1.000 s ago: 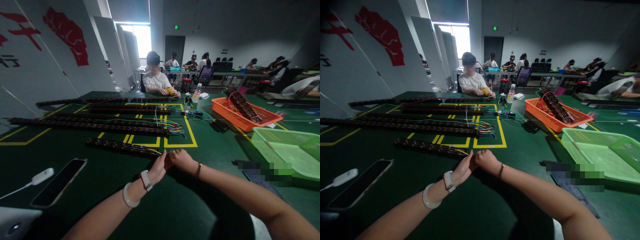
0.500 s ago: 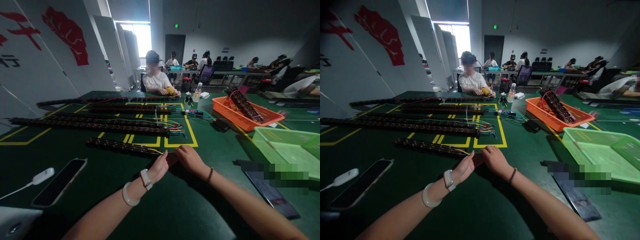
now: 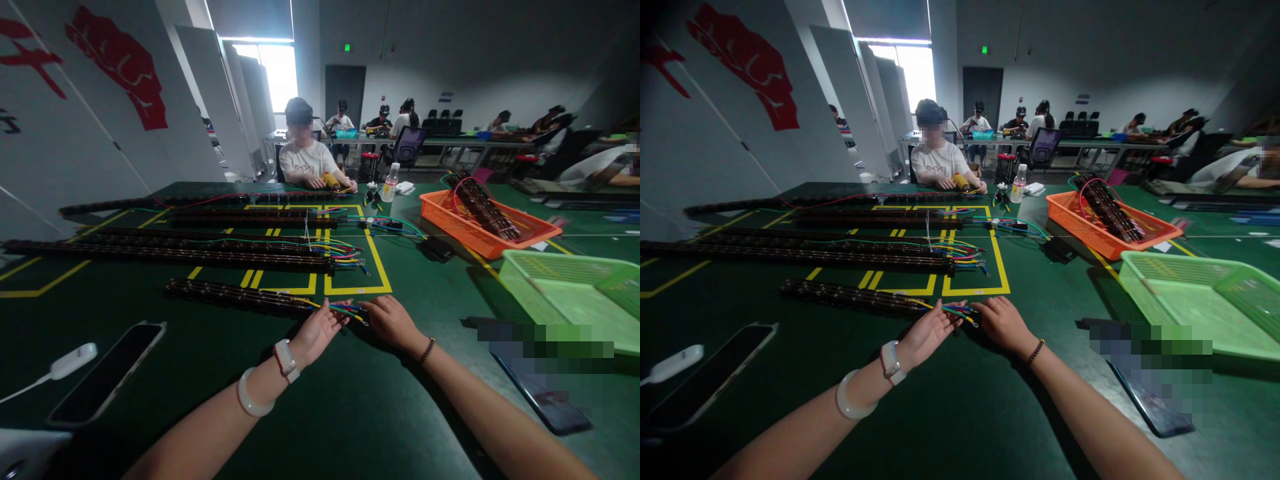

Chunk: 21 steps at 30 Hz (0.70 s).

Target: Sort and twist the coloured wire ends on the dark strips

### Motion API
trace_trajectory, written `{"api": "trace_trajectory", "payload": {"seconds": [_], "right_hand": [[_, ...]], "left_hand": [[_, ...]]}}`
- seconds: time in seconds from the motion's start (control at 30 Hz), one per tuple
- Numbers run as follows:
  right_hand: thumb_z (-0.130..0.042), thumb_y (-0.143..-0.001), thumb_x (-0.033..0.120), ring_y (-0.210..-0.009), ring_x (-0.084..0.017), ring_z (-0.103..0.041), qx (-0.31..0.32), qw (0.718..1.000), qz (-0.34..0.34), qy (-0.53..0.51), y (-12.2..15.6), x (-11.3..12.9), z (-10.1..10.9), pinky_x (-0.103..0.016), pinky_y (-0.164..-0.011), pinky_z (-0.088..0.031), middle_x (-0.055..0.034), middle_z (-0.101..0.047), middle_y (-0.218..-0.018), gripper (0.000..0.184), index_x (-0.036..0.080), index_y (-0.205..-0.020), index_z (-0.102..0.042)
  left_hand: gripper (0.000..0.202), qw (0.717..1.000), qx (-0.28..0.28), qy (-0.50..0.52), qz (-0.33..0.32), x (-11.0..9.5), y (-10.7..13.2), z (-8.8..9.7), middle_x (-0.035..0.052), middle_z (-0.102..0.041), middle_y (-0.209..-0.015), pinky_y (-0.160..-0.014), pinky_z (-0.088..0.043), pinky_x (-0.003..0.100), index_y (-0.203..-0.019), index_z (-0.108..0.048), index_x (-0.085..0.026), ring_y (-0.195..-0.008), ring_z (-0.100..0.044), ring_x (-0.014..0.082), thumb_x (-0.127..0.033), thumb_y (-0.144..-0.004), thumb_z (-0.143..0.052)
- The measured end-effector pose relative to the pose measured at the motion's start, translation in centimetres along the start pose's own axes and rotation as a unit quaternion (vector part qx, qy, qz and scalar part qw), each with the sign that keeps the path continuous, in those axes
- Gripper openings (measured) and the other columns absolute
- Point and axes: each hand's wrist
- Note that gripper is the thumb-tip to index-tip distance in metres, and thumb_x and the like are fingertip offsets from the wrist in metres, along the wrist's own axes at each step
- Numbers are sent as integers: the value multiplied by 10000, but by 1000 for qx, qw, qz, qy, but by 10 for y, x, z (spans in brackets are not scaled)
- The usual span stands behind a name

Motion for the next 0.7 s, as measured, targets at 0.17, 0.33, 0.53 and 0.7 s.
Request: {"api": "trace_trajectory", "payload": {"seconds": [0.17,0.33,0.53,0.7], "right_hand": [[-441,-872,167,-821,-177,-509,57,998,18,-22,-2,9,-6,-310,-745,-423,-104,-578,-944,376,142,-1241,-509],[-422,-926,286,-780,-177,-529,79,994,-15,-78,-3,18,-8,-310,-720,-430,-86,-596,-843,260,151,-1034,-616],[-477,-888,413,-607,-130,-522,85,943,-199,-254,-4,40,-10,-238,-573,-399,-31,-572,-657,345,155,-696,-602],[-564,-750,603,-348,-69,-383,125,740,-424,-507,-6,69,-10,-195,-341,-266,53,-460,-459,453,170,-625,-516]], "left_hand": [[331,1000,28,4,-3,-1,0,-1,158,-616,-1130,-988,-383,379,-1003,-636,-93,-1110,-531,222,-350,-897,-457],[316,999,32,5,-8,-2,-1,-1,139,-617,-1148,-990,-372,373,-1013,-639,-120,-1126,-524,215,-353,-896,-462],[314,999,39,1,-15,0,-1,0,141,-632,-1119,-953,-393,354,-1018,-639,-111,-1068,-560,216,-334,-896,-456],[284,999,-1,-20,-32,1,0,-4,141,-652,-1066,-854,-447,340,-951,-654,-96,-933,-606,202,-278,-901,-442]]}}
Point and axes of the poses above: each hand's wrist, its own y-axis away from the middle knuckle, its own z-axis out of the back of the hand, x = y × z
